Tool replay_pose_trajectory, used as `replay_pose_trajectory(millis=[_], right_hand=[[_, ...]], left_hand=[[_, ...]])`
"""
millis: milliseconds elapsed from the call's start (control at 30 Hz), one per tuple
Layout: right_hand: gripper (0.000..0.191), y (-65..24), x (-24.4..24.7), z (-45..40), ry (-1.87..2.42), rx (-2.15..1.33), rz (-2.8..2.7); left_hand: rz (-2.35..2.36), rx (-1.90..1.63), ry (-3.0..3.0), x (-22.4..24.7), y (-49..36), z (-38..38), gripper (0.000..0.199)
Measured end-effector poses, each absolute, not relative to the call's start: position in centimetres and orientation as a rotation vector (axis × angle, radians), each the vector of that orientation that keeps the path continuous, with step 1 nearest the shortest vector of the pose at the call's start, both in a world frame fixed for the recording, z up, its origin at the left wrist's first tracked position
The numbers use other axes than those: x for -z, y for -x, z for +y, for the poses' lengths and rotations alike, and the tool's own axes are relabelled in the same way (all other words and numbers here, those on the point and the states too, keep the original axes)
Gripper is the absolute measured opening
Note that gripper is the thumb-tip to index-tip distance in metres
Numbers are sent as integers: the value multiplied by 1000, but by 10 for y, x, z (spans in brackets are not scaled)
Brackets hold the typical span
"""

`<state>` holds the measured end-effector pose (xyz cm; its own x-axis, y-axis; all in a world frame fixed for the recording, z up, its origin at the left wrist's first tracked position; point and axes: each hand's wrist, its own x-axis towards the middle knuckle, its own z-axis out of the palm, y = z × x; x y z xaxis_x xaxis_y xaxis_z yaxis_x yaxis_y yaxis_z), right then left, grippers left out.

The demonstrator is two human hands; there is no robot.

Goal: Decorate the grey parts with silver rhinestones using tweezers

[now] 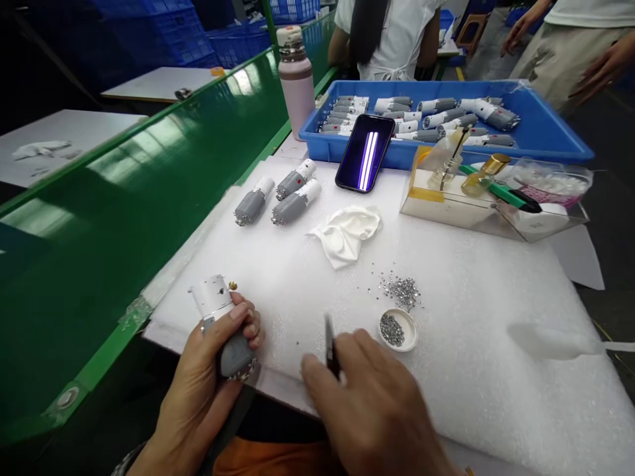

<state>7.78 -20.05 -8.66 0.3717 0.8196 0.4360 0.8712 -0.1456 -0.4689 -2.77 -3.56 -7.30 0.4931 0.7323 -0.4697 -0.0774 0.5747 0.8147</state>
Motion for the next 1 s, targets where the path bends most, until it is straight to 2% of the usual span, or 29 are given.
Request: replay_pose_trajectory(millis=[133,367,500,633,767,900,1000], right_hand=[[26,-69,97,-153,2076,187,-1704],[28,-69,99,-142,2100,278,-1816],[22,-108,77,-156,2108,200,-1757],[14,-148,73,-174,2215,189,-1653],[16,-158,82,-174,2270,155,-1718],[14,-153,64,-191,2178,147,-1585],[23,-145,52,-232,2166,-84,-1290]], left_hand=[[893,-554,-713,74,32,-33,20],[897,-501,-704,78,39,-27,23],[889,-415,-773,75,41,-25,25],[780,-162,-845,75,40,-30,35],[640,61,-816,79,30,-39,36],[593,136,-692,80,22,-48,37],[655,103,-642,78,20,-54,33]])
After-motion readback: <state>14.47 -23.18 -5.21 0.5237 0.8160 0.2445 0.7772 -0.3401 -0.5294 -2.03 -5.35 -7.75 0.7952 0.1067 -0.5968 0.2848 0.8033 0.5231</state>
